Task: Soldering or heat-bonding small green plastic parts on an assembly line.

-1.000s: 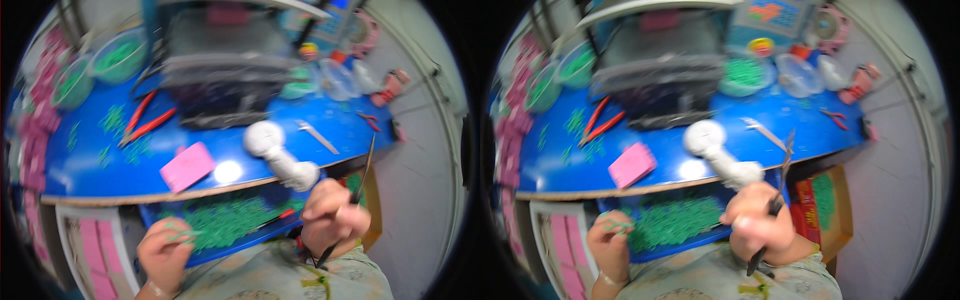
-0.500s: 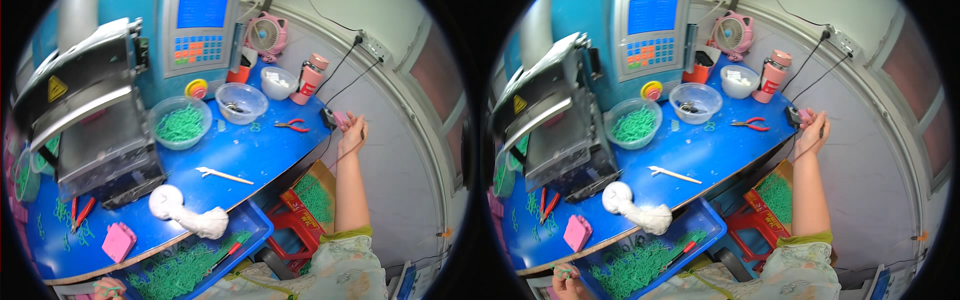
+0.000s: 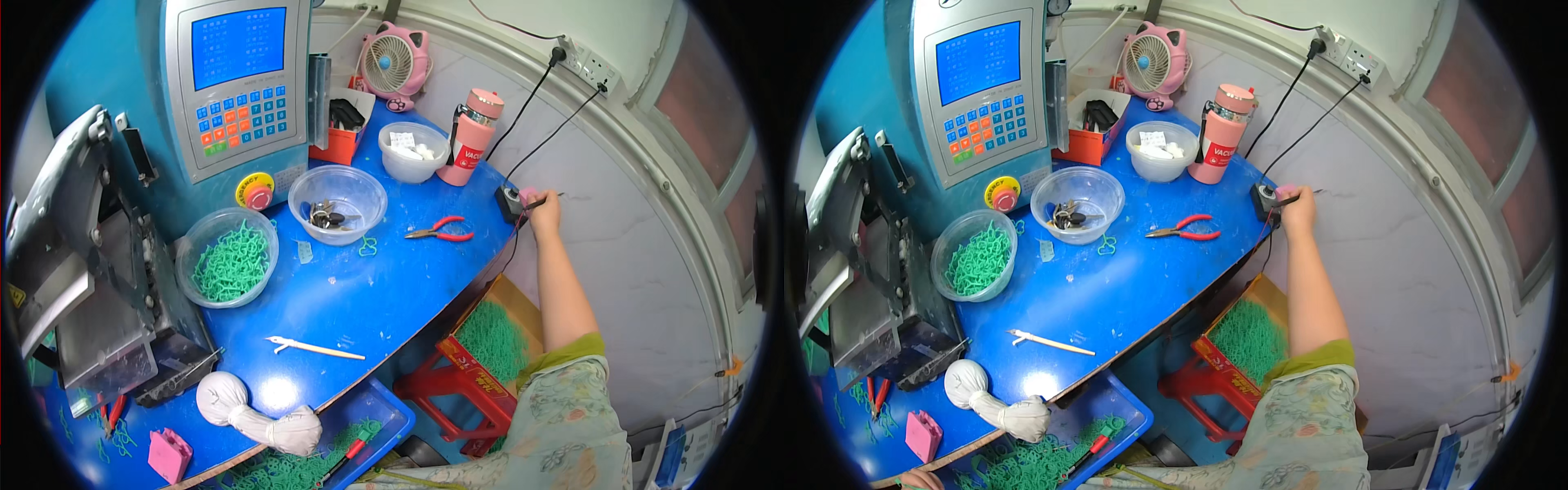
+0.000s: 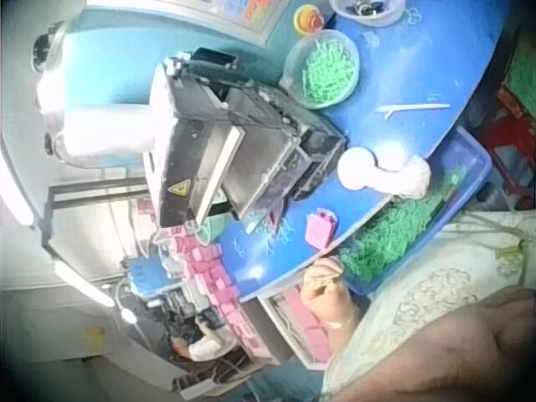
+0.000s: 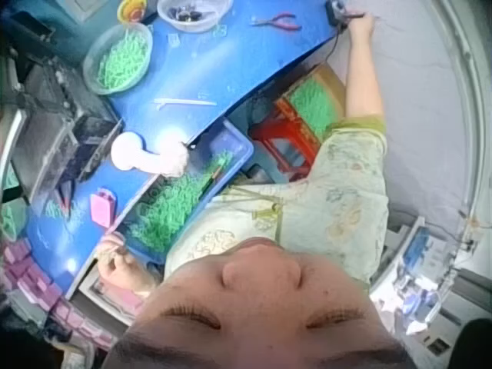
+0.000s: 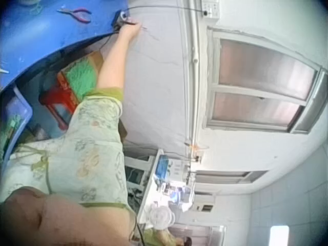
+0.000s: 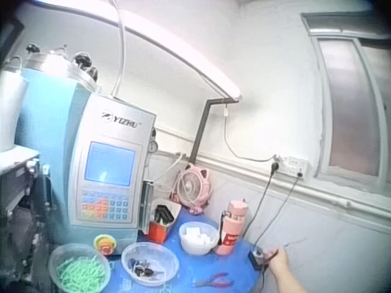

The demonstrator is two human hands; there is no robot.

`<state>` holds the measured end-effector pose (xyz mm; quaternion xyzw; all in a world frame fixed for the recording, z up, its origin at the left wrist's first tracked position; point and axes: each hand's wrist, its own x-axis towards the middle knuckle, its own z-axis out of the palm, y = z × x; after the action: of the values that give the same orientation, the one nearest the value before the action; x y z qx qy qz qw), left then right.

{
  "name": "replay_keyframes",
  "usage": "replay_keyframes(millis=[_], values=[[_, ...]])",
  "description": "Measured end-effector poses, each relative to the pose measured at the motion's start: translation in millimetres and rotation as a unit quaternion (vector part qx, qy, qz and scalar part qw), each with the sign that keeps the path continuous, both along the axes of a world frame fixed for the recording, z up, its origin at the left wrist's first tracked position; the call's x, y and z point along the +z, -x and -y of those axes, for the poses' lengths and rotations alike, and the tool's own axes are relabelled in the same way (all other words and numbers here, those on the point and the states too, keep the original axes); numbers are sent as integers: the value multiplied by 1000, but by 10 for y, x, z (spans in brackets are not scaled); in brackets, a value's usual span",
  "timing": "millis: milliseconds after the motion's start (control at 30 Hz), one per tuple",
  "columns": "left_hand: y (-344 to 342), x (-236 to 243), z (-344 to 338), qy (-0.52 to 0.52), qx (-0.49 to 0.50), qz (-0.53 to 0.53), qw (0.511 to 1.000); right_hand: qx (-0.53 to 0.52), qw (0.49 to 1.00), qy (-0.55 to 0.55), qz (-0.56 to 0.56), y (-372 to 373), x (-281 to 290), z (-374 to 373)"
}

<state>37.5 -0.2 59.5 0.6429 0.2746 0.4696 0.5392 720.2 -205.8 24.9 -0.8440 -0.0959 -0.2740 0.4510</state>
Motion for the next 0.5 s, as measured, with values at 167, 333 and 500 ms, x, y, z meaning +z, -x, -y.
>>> replay_keyframes(millis=[167,333,500], values=[[-146,33,-6,-13,11,-19,1000,25,996,75,34,-185,-6,-71],[-201,34,-80,-29,-23,-22,999,12,991,126,41,-148,16,-138],[-222,-33,-143,-31,-31,-5,999,10,990,131,52,-117,26,-157]])
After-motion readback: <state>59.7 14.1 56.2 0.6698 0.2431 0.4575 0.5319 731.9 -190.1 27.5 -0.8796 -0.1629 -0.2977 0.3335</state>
